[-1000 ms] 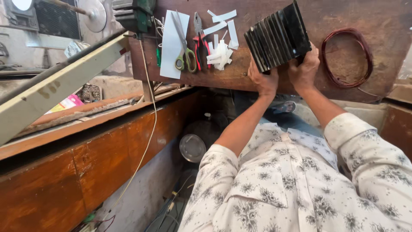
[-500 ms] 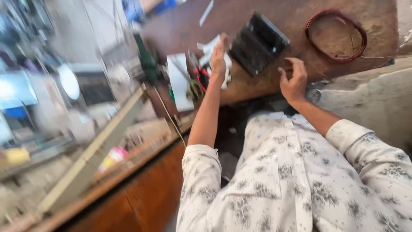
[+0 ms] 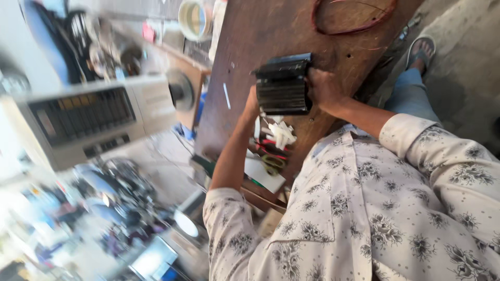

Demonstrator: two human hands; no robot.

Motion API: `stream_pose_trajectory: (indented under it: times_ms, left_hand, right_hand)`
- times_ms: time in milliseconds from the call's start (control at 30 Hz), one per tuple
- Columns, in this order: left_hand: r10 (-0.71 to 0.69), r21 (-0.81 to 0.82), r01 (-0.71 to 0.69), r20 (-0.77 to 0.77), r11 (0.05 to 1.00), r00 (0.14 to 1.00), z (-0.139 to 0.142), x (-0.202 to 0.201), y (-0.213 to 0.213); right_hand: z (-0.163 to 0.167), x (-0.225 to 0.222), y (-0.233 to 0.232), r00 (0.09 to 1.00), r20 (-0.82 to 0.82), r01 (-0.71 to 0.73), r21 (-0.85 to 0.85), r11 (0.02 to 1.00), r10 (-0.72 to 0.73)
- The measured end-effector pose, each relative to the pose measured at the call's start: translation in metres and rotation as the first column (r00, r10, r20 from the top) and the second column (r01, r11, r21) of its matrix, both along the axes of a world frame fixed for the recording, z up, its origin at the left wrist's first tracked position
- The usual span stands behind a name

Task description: The person winds copper wire around a laminated metal core, repeatedly inserting white insulating strips between layers. The person handles the copper wire and the metal core by hand, occasionally using pliers to cut the wire.

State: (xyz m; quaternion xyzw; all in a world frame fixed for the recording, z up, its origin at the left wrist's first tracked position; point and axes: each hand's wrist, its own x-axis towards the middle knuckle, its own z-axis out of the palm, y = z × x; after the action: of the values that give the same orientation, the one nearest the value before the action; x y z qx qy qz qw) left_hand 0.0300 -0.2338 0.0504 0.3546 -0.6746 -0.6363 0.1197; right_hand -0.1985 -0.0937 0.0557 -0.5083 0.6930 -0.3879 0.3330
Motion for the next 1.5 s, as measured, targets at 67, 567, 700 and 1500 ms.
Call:
stream_pose_trajectory:
  times_ms: [67, 567, 700, 1500]
  left_hand:
    - [0.216, 0.341, -0.163, -0.124, 0.926, 0.969, -0.008, 0.000, 0.002]
    - [0.378, 0.574, -0.504, 0.333, 0.645, 0.864, -0.074, 0.037, -0.046]
    - [0.431, 0.454, -0.600, 0.426, 0.659, 0.796, -0.069, 0.045, -0.030]
    - [0.309, -0.256, -0.275, 0.105, 0.927, 0.945, 0.014, 0.031, 0.012]
  right_hand:
    - [-0.003, 0.001, -0.004, 1.000, -0.028, 0.000, -0.001, 1.000, 0.000]
    - [-0.053, -0.048, -0.060, 0.953, 0.085, -0.300, 0.405, 0.864, 0.291]
    - [-0.049, -0.041, -0.059, 0.954, 0.132, -0.296, 0.317, 0.901, 0.267]
    - [-0.010, -0.048, -0.007, 0.991, -0.092, -0.109, -0.142, 0.984, 0.097]
